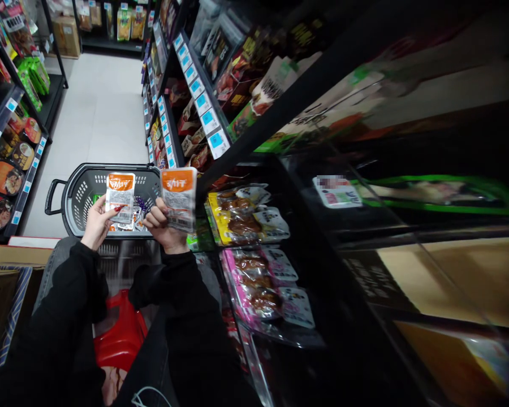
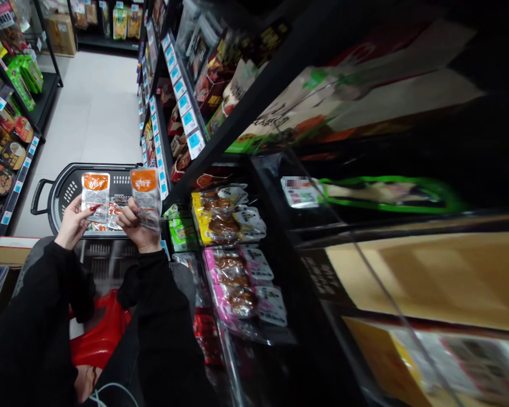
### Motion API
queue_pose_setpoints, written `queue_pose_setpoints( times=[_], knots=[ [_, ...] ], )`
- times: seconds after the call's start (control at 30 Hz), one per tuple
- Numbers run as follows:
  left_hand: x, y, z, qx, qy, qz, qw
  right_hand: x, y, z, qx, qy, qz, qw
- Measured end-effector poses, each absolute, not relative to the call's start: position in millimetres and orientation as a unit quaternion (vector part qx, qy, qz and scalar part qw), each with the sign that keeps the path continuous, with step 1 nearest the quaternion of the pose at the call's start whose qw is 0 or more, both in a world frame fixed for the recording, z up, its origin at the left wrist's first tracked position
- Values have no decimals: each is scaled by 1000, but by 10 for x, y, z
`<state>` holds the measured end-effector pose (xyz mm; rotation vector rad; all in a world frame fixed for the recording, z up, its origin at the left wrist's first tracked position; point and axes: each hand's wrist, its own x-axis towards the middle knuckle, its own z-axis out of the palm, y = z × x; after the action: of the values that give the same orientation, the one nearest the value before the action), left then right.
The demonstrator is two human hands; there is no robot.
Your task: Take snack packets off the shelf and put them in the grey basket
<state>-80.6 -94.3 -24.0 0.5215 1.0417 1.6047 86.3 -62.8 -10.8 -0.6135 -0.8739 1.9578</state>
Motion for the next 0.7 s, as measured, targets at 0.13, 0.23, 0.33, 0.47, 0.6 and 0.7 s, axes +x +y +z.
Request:
queue_pose_setpoints(
  times=[0.13, 0.23, 0.33, 0.47, 0.6, 0.7],
  knots=[
    [-810, -943, -271, 225, 443, 677, 543, 744, -587, -206, -323, -452, 684, 474],
    [-809, -953, -271, 224, 442, 671, 551, 678, -588, -312, -407, -549, 561, 466],
    [-794, -966, -250, 219, 432, 663, 571, 665, -604, -373, -462, -599, 464, 461],
    [-766, -973, -239, 218, 424, 663, 577, 686, -608, -378, -500, -613, 407, 457],
    [-760, -967, -259, 235, 442, 658, 562, 698, -602, -355, -525, -590, 383, 478],
    [-757, -968, -270, 248, 436, 669, 548, 684, -617, -343, -535, -581, 382, 479]
  ],
)
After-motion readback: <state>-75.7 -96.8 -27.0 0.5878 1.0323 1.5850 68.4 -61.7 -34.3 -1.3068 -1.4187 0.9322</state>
